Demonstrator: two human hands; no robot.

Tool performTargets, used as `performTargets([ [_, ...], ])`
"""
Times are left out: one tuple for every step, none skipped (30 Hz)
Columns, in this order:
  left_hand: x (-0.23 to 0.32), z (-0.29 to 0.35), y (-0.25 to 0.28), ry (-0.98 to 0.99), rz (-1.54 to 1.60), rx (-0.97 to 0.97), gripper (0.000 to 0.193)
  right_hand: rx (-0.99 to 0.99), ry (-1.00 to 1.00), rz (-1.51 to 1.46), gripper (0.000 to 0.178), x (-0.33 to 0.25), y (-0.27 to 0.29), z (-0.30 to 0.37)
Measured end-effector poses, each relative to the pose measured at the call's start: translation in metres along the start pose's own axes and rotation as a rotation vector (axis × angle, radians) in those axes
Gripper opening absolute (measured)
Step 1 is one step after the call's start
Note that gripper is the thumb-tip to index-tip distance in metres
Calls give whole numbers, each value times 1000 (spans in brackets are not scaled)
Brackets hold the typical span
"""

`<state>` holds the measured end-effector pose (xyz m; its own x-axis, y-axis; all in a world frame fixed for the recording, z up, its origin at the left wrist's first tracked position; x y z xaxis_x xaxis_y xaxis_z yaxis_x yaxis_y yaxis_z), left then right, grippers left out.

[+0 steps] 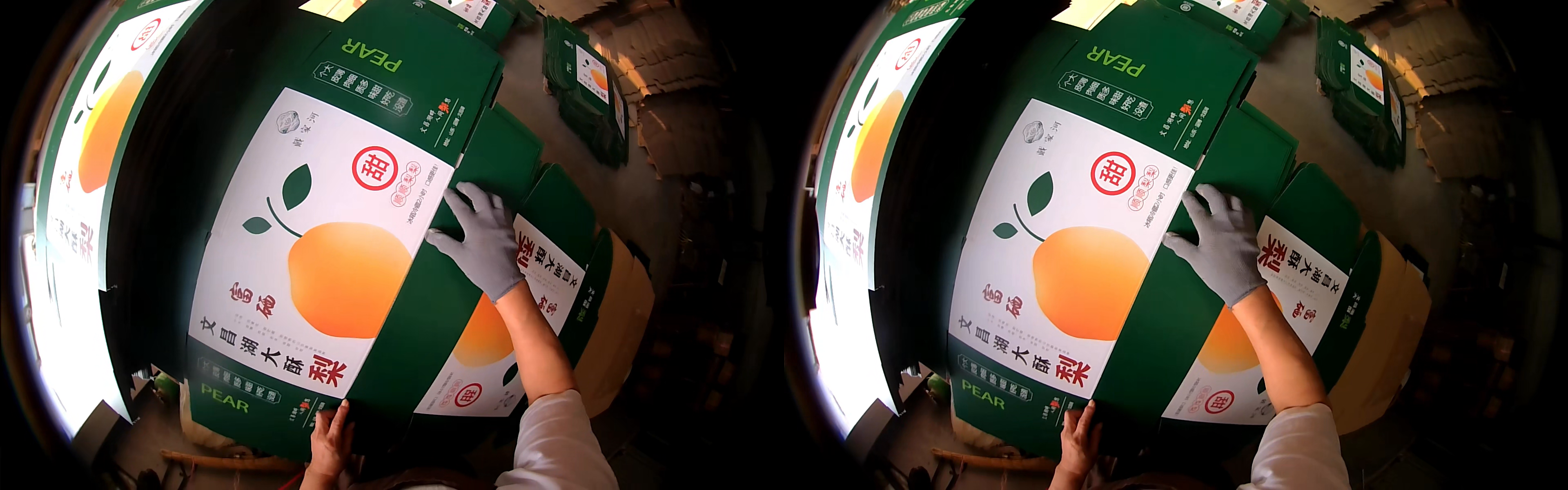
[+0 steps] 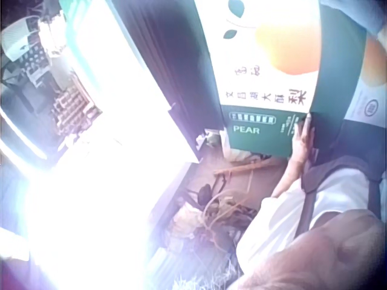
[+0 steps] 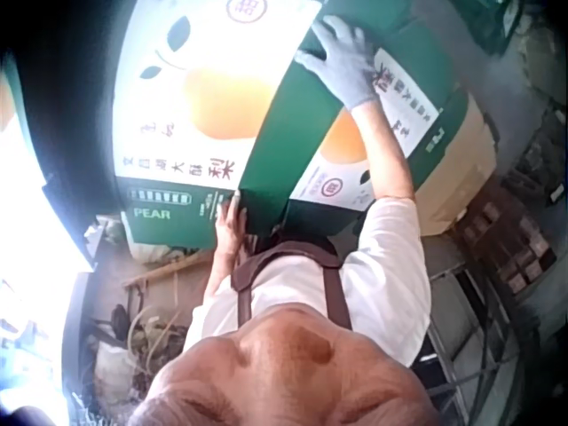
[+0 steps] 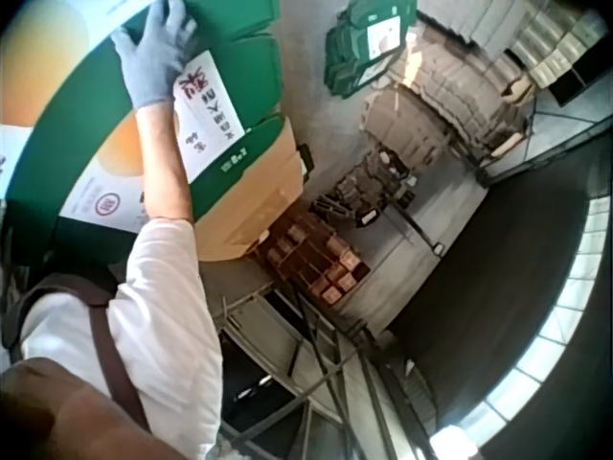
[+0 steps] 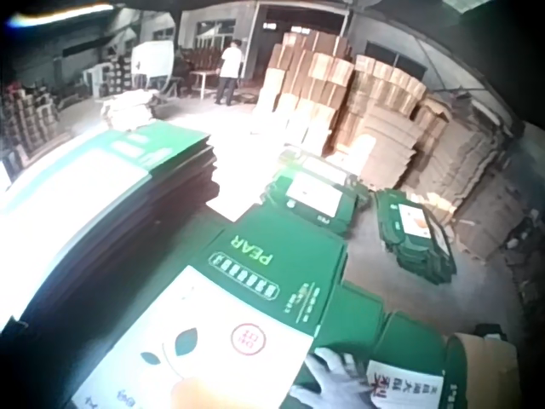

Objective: The person repeatedly picks up flat green pear-branded cardboard sheets, folds them into box shapes, and stacks the assembled boxes. The person also handles brown cardboard pieces, folding and placing them aside.

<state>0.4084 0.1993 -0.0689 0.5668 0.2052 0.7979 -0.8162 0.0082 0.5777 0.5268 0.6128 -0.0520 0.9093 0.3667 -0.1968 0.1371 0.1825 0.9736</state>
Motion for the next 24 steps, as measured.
performTargets([
  [-2,-4,-1,-16,-5,12,63,-3,12,25,62,-1,2,-5],
  [0,0,0,-7,-18,15,63,-27,29,36,62,-5,-2,-6],
  [1,-3,2,-6,3,13,63,-11,46,50,60,-7,2,-9],
  [0,-5,2,-14,2,4,63,-28,29,66,60,-7,2,-9],
  [-1,-5,3,-27,1,0,63,-38,15,83,59,-8,4,-10],
  [-3,-4,2,-25,5,1,62,-75,-16,77,60,-11,5,-10],
  [-4,-2,1,-24,8,0,62,-39,14,5,62,-16,-3,1],
  [-4,-3,2,-33,15,6,62,7,45,-60,63,-21,-19,17],
  [-3,-4,3,-35,8,17,61,52,81,-125,65,-33,-27,34],
  [-1,-4,3,-31,-2,29,61,7,139,-76,66,-58,-33,59],
  [0,-5,4,-37,-7,34,60,-35,185,-19,67,-83,-38,90],
  [-1,-5,2,-16,9,15,60,-87,248,-57,68,-101,-46,116],
  [-2,-3,1,8,20,1,60,-138,316,-99,68,-110,-54,125],
  [-1,-2,0,-5,5,15,60,-134,359,-78,68,-108,-57,121],
  [-1,-3,0,-10,16,20,61,-131,401,-58,69,-105,-59,114],
  [-2,-6,0,-14,27,25,61,-128,442,-37,69,-102,-61,104],
  [-2,-3,0,-3,40,25,61,-149,430,12,68,-101,-52,86],
  [-4,-2,-1,-9,34,28,62,-96,390,28,68,-94,-47,65],
  [-5,-5,-3,-11,41,23,61,-41,353,41,68,-86,-43,45],
  [-6,-2,-2,-4,46,11,61,-9,350,61,68,-83,-42,30],
  [-7,0,-2,6,49,3,61,23,351,78,67,-80,-42,15],
  [-7,2,-3,16,53,-3,61,46,328,93,67,-75,-41,-3],
  [-8,3,-3,21,59,-11,61,71,301,113,67,-68,-39,-21],
  [-10,4,-3,29,60,-13,61,88,259,145,67,-61,-40,-41],
])
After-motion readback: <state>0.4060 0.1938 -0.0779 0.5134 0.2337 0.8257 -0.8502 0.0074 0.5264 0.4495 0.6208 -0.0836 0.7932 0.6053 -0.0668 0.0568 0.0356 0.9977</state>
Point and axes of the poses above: each hand's wrist, its own z-axis away from the middle knuckle, its own y-axis out of the back of the hand, x = y × z, the point moved 3 cm from there along -z, towards the middle knuckle, and after that the axes turned 15 degrees about -y, right-handed, at the moved point
